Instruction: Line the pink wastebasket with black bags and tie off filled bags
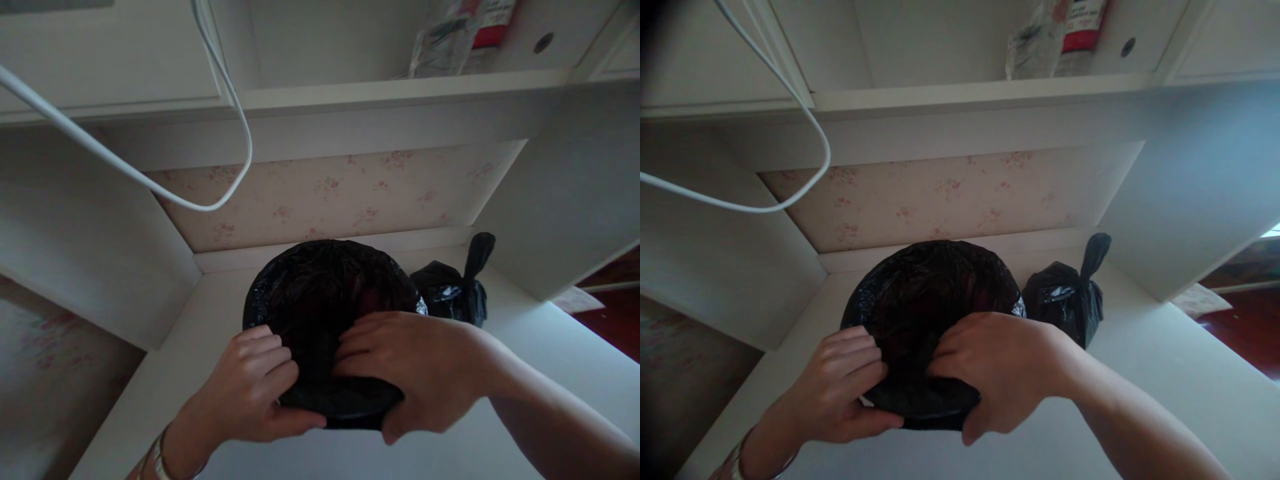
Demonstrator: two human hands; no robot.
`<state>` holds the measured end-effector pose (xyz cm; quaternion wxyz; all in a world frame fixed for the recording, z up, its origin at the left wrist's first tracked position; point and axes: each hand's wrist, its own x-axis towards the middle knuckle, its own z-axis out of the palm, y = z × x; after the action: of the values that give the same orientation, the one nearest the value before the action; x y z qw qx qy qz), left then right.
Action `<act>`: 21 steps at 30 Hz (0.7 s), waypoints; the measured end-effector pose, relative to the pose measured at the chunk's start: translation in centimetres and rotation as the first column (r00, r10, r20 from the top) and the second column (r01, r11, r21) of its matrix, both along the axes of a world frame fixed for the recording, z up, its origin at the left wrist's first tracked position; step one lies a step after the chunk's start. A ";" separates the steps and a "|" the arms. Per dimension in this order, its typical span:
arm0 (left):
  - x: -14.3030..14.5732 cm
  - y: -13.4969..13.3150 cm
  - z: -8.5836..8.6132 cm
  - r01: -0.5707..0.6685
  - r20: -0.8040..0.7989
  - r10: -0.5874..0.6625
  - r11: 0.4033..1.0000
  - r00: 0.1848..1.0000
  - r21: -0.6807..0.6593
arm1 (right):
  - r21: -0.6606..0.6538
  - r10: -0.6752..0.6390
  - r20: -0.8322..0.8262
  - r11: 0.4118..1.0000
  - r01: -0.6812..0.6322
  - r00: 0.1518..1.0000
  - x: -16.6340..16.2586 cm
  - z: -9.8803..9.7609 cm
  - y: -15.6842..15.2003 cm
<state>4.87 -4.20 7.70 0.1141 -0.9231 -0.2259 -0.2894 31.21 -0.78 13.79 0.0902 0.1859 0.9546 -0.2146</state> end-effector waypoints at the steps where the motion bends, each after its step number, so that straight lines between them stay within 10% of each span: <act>1: -0.3 0.1 0.0 -0.001 -0.006 0.001 1.000 1.000 -0.008 | 0.049 -0.047 0.027 0.998 0.045 0.999 0.2 -0.1 -0.1; 6: -1.6 0.2 0.7 0.036 0.000 -0.037 0.992 0.999 -0.119 | 0.147 -0.138 0.242 0.984 0.104 0.960 -0.3 0.2 -1.0; 14: 2.9 -4.0 0.0 -0.209 0.098 0.205 0.977 0.974 0.033 | 0.239 -0.059 0.095 0.970 0.035 0.994 -3.6 -0.8 -2.5; 21: 1.0 -3.1 0.3 -0.208 -0.129 0.184 0.956 0.974 -0.205 | 0.136 -0.011 -0.042 0.991 0.016 0.999 -1.1 -0.1 -1.4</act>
<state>5.91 -7.32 8.02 0.0528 -0.9175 -0.3401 -0.1995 30.11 -2.21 13.68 0.0562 0.1936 0.9674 -0.1532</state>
